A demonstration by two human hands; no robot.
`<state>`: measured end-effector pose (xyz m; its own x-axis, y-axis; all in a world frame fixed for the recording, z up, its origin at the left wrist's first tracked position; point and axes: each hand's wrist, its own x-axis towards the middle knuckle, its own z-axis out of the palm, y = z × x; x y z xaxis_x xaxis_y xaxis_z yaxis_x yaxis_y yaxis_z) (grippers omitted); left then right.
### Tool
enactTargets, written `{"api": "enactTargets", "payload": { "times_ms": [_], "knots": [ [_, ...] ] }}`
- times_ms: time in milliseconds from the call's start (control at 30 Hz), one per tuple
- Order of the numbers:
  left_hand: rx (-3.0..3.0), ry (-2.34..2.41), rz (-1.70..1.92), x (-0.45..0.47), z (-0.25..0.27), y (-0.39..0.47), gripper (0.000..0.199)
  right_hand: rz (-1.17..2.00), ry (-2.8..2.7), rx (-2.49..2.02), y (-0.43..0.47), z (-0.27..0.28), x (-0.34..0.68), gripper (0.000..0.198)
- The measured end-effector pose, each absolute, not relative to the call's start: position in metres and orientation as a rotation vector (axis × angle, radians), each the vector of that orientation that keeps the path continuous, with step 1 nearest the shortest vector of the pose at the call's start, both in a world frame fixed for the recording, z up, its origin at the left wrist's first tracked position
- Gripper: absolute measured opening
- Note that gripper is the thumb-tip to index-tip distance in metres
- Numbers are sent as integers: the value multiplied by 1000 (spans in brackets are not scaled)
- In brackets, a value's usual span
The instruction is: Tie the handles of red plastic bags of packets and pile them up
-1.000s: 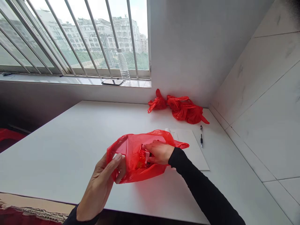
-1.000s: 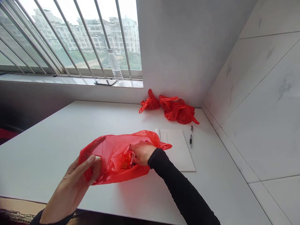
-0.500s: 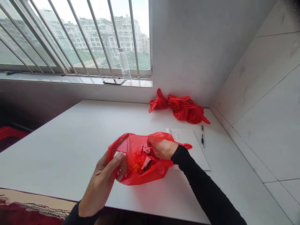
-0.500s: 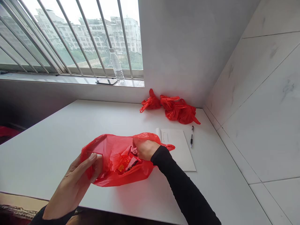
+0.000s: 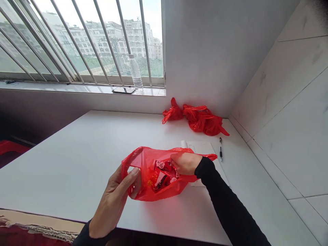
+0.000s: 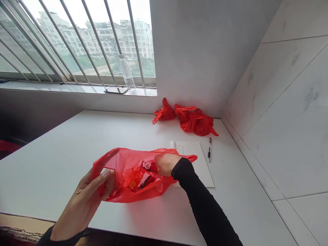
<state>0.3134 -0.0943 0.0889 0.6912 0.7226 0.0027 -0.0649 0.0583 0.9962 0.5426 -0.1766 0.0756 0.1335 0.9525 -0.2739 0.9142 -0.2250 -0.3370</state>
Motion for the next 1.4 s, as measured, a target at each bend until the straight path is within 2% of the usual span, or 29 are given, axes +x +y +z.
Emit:
{"api": "enactTargets", "payload": {
  "times_ms": [167,233,300,367,433,533,733,933,1033,1167,1300,1400],
  "knots": [
    [1411,634,709,314,91,-83,36,574,-1795,-2012,-229,124,552,33],
    [1358,683,770,315,97,-79,30,418,-1729,-2059,-250,134,562,58],
    [1328,728,839,316,104,-75,29,393,-1653,-2209,-264,136,572,74],
    [1323,757,891,316,110,-72,29,532,-1572,-2328,-269,134,580,70],
    [1325,765,923,317,114,-70,25,645,-1538,-2357,-269,133,585,55],
    [1366,761,999,317,118,-69,17,646,-1560,-2324,-267,136,585,37],
    [1415,732,939,311,116,-73,23,734,-1614,-2274,-267,140,565,62],
    [1413,804,951,306,110,-77,21,721,-1856,-2214,-256,135,543,59],
    [1300,793,976,307,118,-74,15,635,-1826,-2224,-251,132,543,66],
    [995,726,932,309,129,-66,14,685,-1863,-2211,-246,124,543,73],
    [946,757,998,308,128,-57,13,632,-1928,-2125,-244,123,542,49],
    [1039,836,1242,310,127,-54,10,308,-1724,-1984,-243,132,543,28]
  ]
}}
